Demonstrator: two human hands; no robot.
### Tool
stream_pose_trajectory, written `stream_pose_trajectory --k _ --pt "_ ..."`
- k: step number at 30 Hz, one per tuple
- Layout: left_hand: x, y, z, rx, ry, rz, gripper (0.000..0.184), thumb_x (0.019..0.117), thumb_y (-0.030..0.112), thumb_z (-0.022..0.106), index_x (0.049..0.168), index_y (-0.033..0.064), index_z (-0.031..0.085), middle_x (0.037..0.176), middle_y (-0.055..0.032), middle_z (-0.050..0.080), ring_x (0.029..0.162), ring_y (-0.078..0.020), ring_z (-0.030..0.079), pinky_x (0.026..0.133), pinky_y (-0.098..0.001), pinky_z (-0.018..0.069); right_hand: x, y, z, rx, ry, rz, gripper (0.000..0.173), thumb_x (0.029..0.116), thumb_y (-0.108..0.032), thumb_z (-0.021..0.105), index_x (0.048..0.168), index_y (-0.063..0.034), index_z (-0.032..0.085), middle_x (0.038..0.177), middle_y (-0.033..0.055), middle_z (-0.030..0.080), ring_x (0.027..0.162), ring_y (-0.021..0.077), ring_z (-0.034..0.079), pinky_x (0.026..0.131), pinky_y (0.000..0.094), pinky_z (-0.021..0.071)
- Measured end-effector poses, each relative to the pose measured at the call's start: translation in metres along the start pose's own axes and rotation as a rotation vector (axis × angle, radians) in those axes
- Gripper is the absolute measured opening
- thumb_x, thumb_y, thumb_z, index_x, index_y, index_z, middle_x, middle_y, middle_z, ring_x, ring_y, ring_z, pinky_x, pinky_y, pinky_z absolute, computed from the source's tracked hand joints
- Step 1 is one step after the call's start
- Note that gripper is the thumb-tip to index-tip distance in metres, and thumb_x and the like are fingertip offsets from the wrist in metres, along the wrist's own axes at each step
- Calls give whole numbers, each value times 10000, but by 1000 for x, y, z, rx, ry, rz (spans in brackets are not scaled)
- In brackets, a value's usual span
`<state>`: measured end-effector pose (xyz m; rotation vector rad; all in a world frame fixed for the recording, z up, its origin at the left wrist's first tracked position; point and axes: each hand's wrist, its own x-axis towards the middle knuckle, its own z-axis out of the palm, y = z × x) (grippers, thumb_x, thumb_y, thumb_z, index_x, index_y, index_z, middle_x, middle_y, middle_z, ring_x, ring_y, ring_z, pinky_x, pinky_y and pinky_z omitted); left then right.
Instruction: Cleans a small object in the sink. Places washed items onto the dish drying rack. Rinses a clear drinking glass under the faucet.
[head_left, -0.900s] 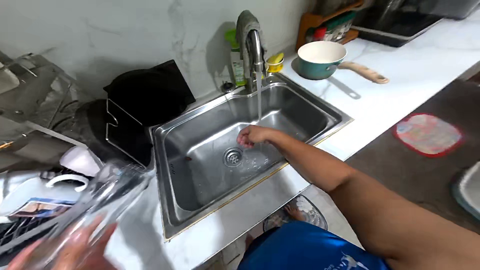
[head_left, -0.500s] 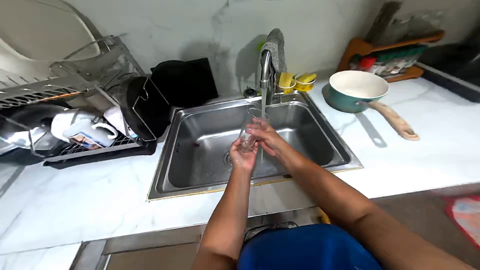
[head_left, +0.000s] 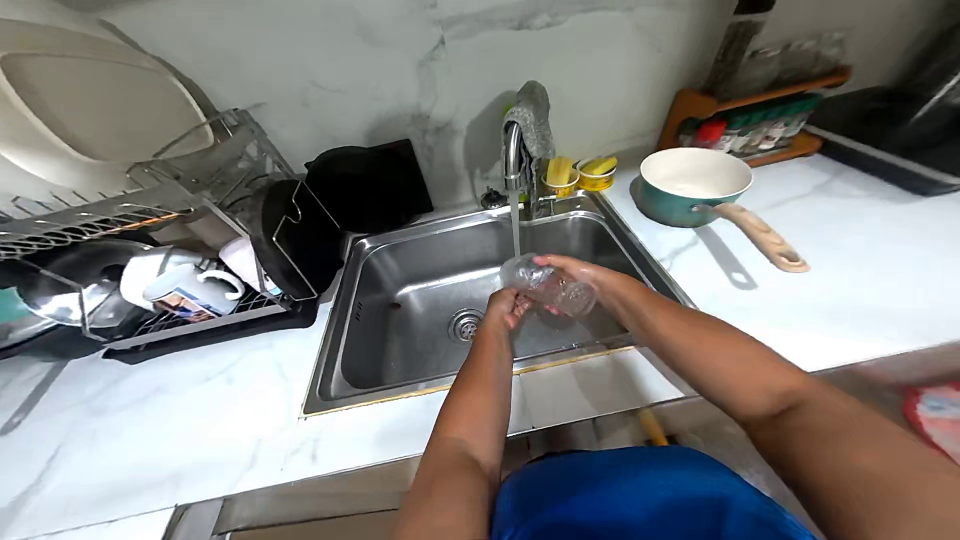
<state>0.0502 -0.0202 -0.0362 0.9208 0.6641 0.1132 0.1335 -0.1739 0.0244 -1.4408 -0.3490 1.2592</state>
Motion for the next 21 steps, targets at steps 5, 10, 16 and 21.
stream_pose_trajectory --k 5,10,16,21 --pt "9 -3 0 127 107 87 274 955 -98 570 1229 -115 574 1042 -197 649 819 -200 643 765 -305 574 -27 24 2 317 38 105 615 1026 -630 403 1068 -55 619 767 117 663 584 221 672 496 321 568" --pt "3 4 -1 220 159 -27 291 1022 111 573 1285 -11 551 1113 -174 602 948 -269 595 816 -446 532 -34 27 24 260 -3 -16 730 1045 -665 293 1245 -22 576 829 126 712 675 234 721 613 337 615" --pt "-14 9 -4 242 78 -204 301 1051 358 491 1042 77 599 865 -101 590 756 -258 585 699 -498 521 -6 17 33 -199 217 -441 710 897 -103 757 1493 -19 379 1119 124 658 926 196 662 854 388 576" --pt "-20 12 -4 -34 14 -232 546 1071 461 448 1383 16 495 1257 -234 605 1054 -351 650 888 -487 568 24 20 37 -187 393 -550 865 785 -30 856 1503 -57 374 1257 164 594 1042 245 628 901 434 553"
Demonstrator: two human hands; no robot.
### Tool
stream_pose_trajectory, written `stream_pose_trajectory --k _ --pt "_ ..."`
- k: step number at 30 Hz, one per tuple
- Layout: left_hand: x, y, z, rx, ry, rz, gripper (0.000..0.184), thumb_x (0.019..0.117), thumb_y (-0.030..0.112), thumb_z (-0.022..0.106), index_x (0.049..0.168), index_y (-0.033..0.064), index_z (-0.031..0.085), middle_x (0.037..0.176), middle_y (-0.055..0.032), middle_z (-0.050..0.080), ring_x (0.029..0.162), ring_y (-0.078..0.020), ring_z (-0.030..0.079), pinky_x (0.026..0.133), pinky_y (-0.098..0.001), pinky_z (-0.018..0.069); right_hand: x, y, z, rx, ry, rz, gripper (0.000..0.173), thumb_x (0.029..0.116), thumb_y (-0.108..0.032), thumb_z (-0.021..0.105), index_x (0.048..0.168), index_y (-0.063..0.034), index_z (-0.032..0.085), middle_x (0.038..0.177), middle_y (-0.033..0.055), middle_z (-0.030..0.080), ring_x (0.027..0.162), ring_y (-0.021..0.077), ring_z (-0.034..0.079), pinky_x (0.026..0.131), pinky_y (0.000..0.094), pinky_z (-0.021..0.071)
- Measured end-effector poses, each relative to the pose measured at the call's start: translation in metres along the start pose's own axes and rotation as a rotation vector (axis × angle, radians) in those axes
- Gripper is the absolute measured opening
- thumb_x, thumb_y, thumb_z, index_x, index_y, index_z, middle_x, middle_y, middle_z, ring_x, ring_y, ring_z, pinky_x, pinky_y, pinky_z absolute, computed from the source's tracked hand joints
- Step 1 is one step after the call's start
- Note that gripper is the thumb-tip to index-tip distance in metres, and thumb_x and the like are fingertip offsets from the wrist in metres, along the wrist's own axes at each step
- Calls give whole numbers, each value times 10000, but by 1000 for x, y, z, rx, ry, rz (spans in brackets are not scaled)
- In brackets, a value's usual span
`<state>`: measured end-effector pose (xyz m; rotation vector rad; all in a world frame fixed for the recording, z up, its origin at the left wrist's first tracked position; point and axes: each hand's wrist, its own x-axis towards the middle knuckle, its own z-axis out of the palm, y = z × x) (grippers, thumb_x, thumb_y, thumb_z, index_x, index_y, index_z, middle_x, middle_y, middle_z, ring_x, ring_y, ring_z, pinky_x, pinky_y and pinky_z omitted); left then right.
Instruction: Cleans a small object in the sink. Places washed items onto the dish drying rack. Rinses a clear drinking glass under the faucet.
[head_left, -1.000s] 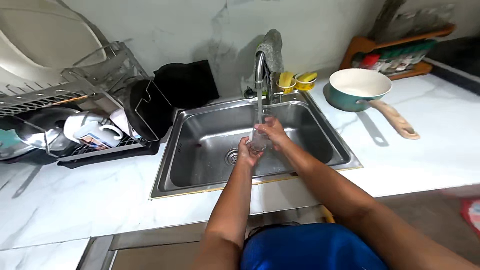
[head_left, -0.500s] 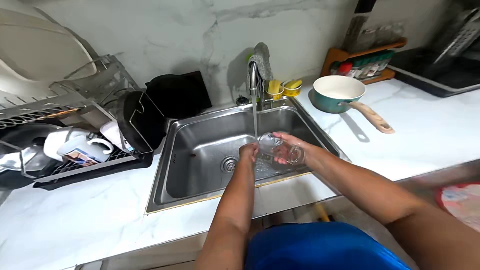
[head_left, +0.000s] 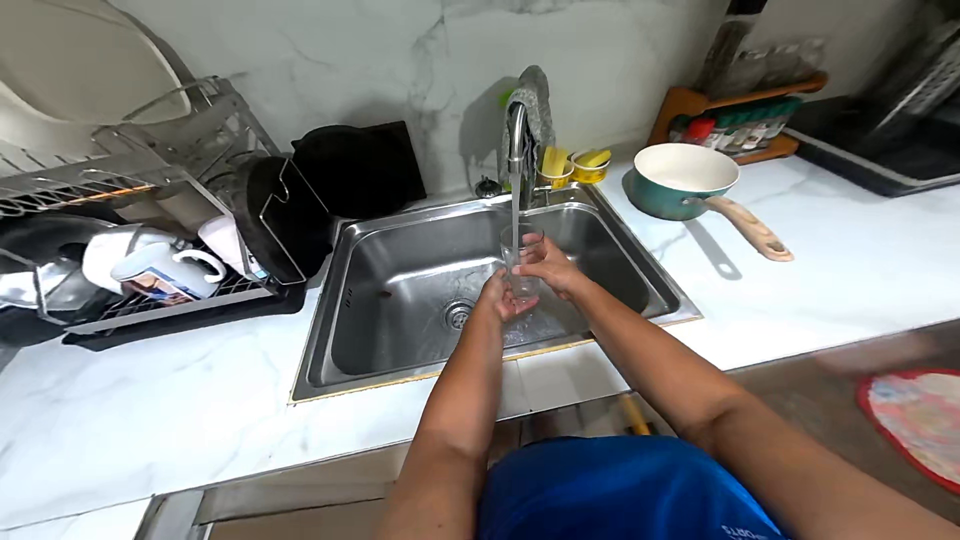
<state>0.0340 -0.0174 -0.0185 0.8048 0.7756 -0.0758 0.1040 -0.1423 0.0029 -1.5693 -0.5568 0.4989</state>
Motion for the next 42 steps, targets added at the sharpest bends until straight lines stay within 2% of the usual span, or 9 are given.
stream_pose_trajectory --k 3,6,11,16,22,26,32,38,42 --pt "2 -1 0 11 -34 73 512 1089 455 419 1392 53 505 1278 -212 603 1073 -334 641 886 -472 563 2 10 4 2 -23 -11 935 772 -56 880 1536 -97 342 1303 181 589 1120 288 624 931 474 556" --pt "3 -1 0 7 -12 110 506 1076 475 441 1375 76 532 1236 -197 621 1042 -323 645 862 -464 563 2 17 7 -28 -64 13 913 773 -28 870 1523 -70 349 1353 196 589 1196 297 621 985 478 549" --pt "2 -1 2 1 34 90 526 1068 464 460 1402 63 511 1298 -220 595 1082 -341 637 886 -474 559 1 26 9 -86 -13 22 894 769 -47 890 1506 -87 386 1294 211 638 1150 298 663 988 485 557" --pt "-3 -1 4 39 34 97 511 1079 457 437 1391 61 519 1265 -220 606 1047 -335 640 861 -466 559 -1 28 7 -203 2 -1 885 779 -124 899 1496 -36 388 1302 220 636 1160 324 654 998 509 545" --pt "-5 0 5 39 36 93 501 1081 458 434 1380 65 523 1254 -218 597 1045 -342 634 857 -478 558 0 27 5 -230 -13 7 903 772 -121 906 1498 -20 377 1270 210 647 1157 314 649 1004 492 538" --pt "-6 1 5 32 36 89 503 1069 447 470 1391 64 517 1281 -218 594 1070 -339 634 872 -475 559 -1 27 5 -216 3 17 907 762 -101 906 1500 -44 382 1275 224 643 1155 316 658 1003 494 547" --pt "-6 1 6 51 26 93 511 1091 479 392 1391 87 522 1262 -212 597 1053 -339 631 859 -483 552 -1 26 6 -247 13 4 897 767 -111 905 1492 -25 384 1273 228 639 1162 315 651 1012 489 538" --pt "-5 0 6 67 31 102 489 1094 450 406 1402 82 503 1282 -215 581 1081 -346 624 874 -496 554 0 28 6 -225 20 -2 899 761 -116 909 1486 -19 386 1279 224 648 1167 301 661 1019 480 543" --pt "-7 1 7 78 35 105 512 1106 470 350 1409 83 496 1294 -217 575 1085 -348 619 877 -501 546 -1 28 7 -231 38 -12 901 748 -125 916 1476 -22 394 1253 235 653 1142 312 667 1005 485 546"
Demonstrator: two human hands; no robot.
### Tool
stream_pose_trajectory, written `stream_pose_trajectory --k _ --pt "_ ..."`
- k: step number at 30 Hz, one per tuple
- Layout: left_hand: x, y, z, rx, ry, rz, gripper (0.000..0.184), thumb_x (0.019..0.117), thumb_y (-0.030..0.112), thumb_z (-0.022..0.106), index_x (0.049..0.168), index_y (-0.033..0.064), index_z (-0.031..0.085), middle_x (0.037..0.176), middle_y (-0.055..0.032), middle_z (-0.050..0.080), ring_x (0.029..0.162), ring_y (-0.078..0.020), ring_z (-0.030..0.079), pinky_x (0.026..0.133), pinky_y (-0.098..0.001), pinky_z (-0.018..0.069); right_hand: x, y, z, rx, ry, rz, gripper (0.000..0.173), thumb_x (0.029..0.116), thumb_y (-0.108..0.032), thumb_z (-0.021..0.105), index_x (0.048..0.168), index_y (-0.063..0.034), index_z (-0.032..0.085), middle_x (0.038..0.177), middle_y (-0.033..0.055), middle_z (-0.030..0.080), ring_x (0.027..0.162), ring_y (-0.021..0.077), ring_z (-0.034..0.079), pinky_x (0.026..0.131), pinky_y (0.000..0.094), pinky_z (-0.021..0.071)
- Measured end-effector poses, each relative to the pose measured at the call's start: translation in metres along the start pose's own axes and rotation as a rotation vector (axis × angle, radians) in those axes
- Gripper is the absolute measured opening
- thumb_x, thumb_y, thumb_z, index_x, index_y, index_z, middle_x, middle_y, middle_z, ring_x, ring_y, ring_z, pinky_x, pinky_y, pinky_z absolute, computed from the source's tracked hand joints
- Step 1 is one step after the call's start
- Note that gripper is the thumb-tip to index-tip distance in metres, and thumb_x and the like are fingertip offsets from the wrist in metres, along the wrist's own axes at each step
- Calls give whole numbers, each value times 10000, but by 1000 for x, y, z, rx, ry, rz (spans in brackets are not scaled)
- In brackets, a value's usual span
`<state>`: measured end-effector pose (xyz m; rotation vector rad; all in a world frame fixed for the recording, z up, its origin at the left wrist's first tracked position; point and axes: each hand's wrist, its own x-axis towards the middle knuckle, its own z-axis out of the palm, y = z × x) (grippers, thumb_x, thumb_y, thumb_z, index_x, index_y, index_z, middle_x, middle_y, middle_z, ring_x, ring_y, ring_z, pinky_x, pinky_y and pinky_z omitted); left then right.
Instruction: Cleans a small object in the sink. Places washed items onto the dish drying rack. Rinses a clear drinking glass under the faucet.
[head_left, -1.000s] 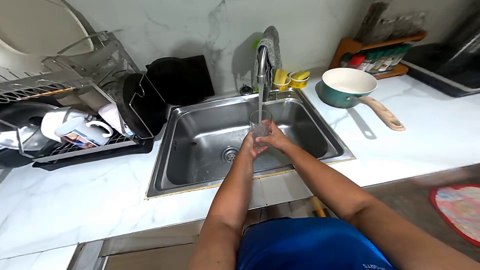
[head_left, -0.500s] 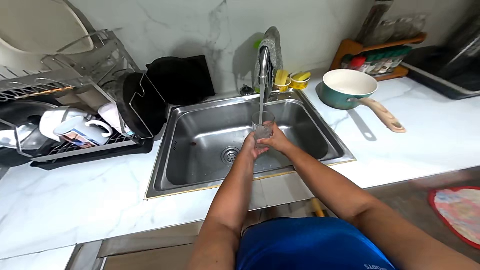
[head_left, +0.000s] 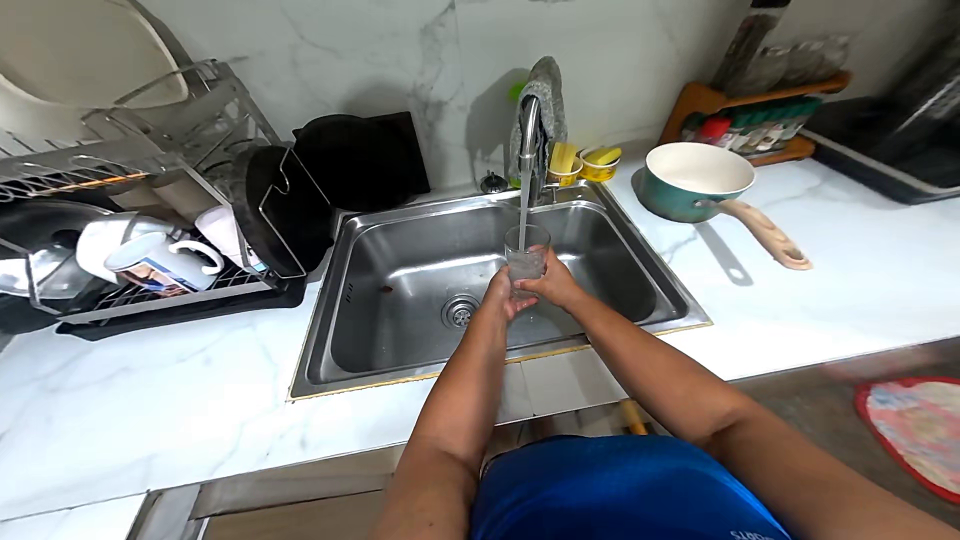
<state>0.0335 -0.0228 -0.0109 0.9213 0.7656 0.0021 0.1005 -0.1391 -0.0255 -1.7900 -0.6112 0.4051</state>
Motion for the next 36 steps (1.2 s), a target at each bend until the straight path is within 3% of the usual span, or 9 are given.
stream_pose_trajectory --k 4,7,11,18,26,36 --pt "-1 -1 -1 29 -19 17 532 1106 472 352 1445 79 475 1328 -222 570 1116 -350 613 896 -511 539 -4 -7 0 -29 12 47 957 758 -137 914 1523 -18 352 1315 239 630 1212 320 640 1053 493 521" --pt "0 -1 0 23 -22 14 531 1105 471 363 1444 76 470 1353 -225 554 1147 -356 602 914 -515 538 -3 -6 0 -20 24 54 937 761 -143 915 1512 -20 368 1310 235 634 1208 313 643 1050 486 526" --pt "-1 0 1 28 -24 11 521 1103 478 355 1402 77 501 1288 -221 581 1065 -342 624 862 -486 548 -4 -6 0 -7 28 38 921 757 -127 912 1500 -25 378 1287 227 645 1178 297 659 1031 474 538" --pt "-2 1 1 36 -49 14 534 1107 478 348 1429 76 490 1343 -223 570 1125 -349 620 904 -498 545 -4 -11 -3 -3 60 51 969 727 -144 935 1495 13 366 1292 242 635 1199 312 646 1045 486 529" --pt "-5 4 2 20 -100 50 545 1116 470 313 1421 54 489 1319 -221 590 1100 -336 635 898 -491 550 -5 -24 -9 12 59 12 930 713 -103 929 1475 -12 403 1266 218 655 1164 285 668 1021 474 550" --pt "-2 4 1 23 -161 108 511 1110 447 360 1378 48 532 1225 -195 641 1014 -303 665 844 -453 572 -7 -35 -14 18 94 13 917 712 -104 927 1463 -10 409 1248 221 656 1135 303 674 993 492 560"
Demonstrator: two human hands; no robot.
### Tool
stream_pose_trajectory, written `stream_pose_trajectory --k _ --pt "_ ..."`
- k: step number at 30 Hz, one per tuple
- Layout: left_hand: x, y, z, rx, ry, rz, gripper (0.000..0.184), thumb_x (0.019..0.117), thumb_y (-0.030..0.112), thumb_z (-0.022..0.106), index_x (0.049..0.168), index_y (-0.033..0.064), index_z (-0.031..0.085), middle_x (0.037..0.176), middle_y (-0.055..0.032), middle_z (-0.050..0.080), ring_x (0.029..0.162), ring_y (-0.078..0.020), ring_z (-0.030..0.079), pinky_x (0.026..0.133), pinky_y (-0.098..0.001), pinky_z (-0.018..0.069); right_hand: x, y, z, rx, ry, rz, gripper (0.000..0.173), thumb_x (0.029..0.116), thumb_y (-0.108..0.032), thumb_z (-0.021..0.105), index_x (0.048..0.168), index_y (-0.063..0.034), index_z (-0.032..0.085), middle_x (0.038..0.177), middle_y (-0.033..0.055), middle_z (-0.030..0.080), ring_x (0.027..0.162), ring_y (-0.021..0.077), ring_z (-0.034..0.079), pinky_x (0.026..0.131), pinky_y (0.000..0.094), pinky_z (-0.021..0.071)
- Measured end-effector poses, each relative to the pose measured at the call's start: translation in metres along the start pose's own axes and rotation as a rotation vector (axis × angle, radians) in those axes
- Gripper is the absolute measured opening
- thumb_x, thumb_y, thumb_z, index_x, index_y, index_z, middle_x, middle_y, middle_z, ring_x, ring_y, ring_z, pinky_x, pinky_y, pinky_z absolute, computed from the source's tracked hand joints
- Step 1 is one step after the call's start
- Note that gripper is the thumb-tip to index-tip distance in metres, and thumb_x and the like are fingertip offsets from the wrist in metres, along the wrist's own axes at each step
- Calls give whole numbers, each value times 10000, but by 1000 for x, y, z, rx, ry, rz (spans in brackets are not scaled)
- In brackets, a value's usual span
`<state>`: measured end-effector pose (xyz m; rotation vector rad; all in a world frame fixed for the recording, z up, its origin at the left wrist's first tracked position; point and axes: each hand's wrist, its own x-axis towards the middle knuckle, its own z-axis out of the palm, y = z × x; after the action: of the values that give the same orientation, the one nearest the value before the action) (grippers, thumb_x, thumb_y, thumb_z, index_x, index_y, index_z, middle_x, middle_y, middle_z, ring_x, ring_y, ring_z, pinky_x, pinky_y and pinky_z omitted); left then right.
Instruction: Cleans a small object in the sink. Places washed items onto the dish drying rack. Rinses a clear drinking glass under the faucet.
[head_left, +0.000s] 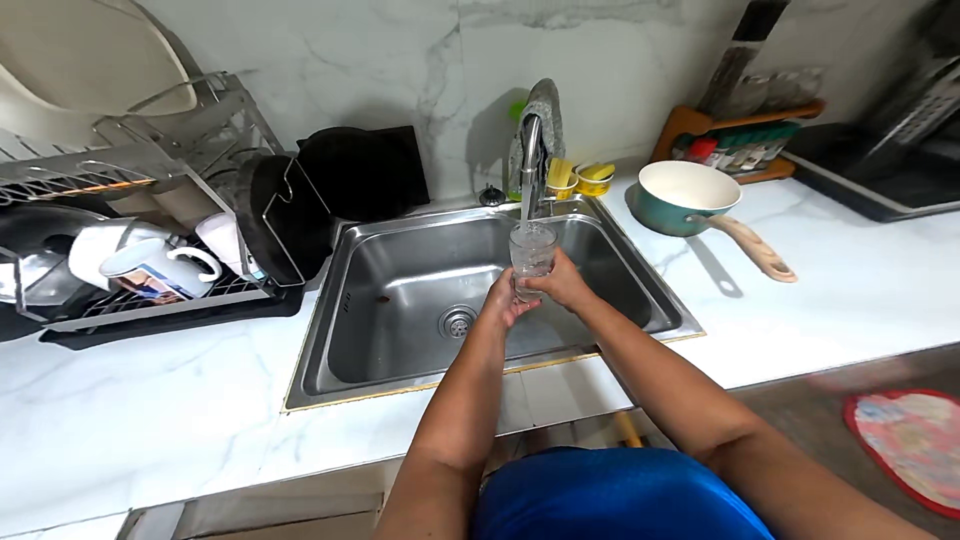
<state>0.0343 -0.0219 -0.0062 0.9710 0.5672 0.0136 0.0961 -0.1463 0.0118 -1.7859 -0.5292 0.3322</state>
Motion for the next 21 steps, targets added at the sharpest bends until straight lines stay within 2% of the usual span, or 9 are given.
stream_pose_trajectory --k 8,10,13,17,21 --pt "4 1 -3 -3 77 -21 487 1103 430 396 1276 16 584 1060 -177 672 881 -275 671 794 -439 573 -2 -4 -5 67 19 -32 923 701 -60 928 1466 -17 413 1253 199 660 1132 266 680 994 455 567" --pt "7 1 -3 2 117 -3 466 1113 391 387 1234 -10 591 991 -169 666 810 -252 661 761 -412 573 -6 -9 -11 74 24 -21 890 704 -46 923 1440 -5 424 1234 193 670 1117 258 689 985 447 575" --pt "11 -1 -5 12 157 21 411 1123 309 388 1237 -37 580 983 -162 664 777 -214 659 735 -349 571 -10 -13 -28 37 26 -11 882 717 -50 921 1441 -6 420 1230 189 672 1109 258 690 984 454 572" --pt "13 -4 -6 165 183 68 275 1086 134 476 1256 -63 563 989 -150 645 799 -176 658 741 -294 573 -13 -31 -72 23 87 -21 906 713 -24 912 1473 -28 417 1257 190 664 1116 276 684 977 475 572" --pt "15 -10 -8 444 164 82 291 1084 133 488 1291 -51 575 997 -135 633 787 -159 614 738 -299 545 -5 -53 -142 8 248 -57 866 695 -7 892 1443 -10 456 1230 206 673 1092 296 693 959 495 584"
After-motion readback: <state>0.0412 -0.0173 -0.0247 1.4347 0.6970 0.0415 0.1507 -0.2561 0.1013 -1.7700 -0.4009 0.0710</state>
